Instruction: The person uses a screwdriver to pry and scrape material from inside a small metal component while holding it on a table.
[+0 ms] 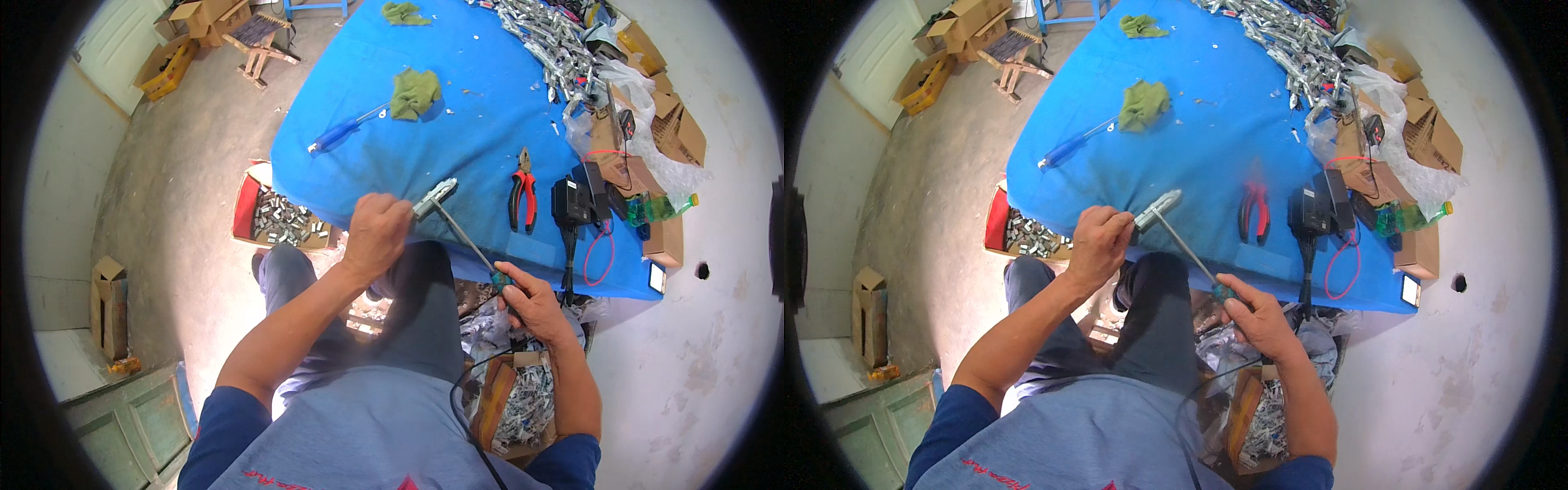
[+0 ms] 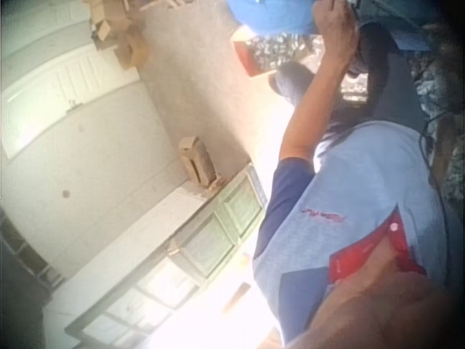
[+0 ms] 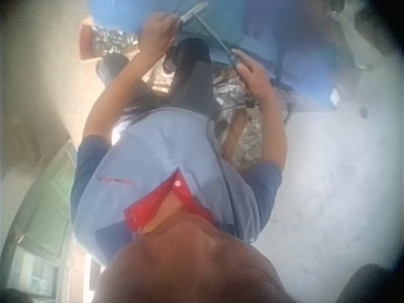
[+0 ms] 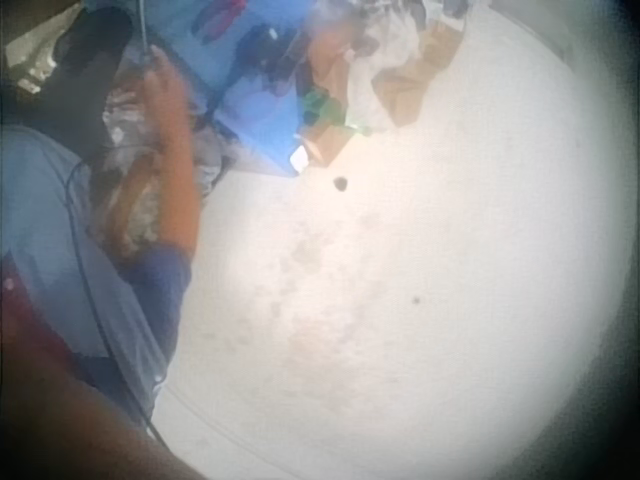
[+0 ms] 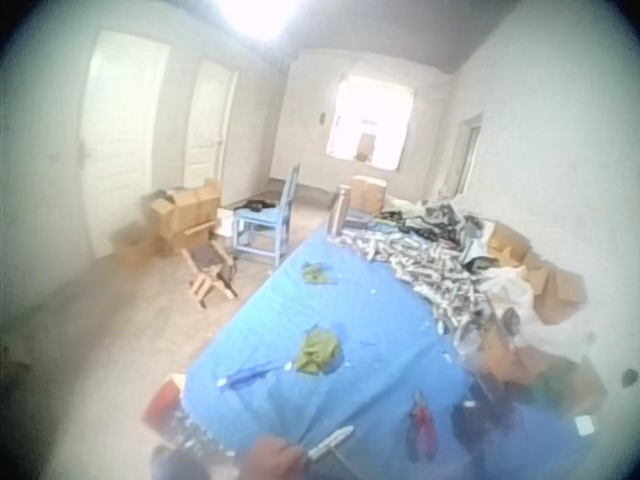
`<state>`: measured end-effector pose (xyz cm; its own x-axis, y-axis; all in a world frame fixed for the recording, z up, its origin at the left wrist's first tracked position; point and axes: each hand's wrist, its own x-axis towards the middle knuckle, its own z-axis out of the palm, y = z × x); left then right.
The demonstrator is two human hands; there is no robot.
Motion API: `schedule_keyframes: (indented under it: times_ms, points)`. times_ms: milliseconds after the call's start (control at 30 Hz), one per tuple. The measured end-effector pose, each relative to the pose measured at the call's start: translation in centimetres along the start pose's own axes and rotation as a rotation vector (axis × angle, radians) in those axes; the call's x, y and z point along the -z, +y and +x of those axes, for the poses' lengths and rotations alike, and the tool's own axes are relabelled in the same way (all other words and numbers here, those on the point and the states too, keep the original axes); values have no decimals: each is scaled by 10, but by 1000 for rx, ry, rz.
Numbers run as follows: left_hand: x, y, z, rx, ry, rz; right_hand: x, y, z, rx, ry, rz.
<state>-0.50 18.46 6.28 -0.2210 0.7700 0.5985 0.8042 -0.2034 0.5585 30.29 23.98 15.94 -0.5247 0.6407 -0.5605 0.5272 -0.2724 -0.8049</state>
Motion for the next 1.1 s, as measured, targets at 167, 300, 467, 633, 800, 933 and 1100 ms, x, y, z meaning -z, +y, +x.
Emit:
schedule_keyframes:
  times_ms: [167,300,467,633,800,933,1100]
  points:
    - [0,3,1,-10,-3,15,-19,-5,-4,337,158,-511]
    - [0,4,2,-6,13,3,-26,15,4,588,280,-783]
    - [0,7,3,-28,8,-17,-33,22,8,690,377,-1050]
    - [1,5,5,-5,21,-18,-30,9,12,757,344,-968]
    - [0,-2,1,-14,-11,-11,2,-26,1,105,-40,-130]
    - [3,1,2,2,-20,-24,11,-22,7,-17,-114,132]
    - [1,-1,2,-9,-9,-48,5,-15,9,-100,-83,227]
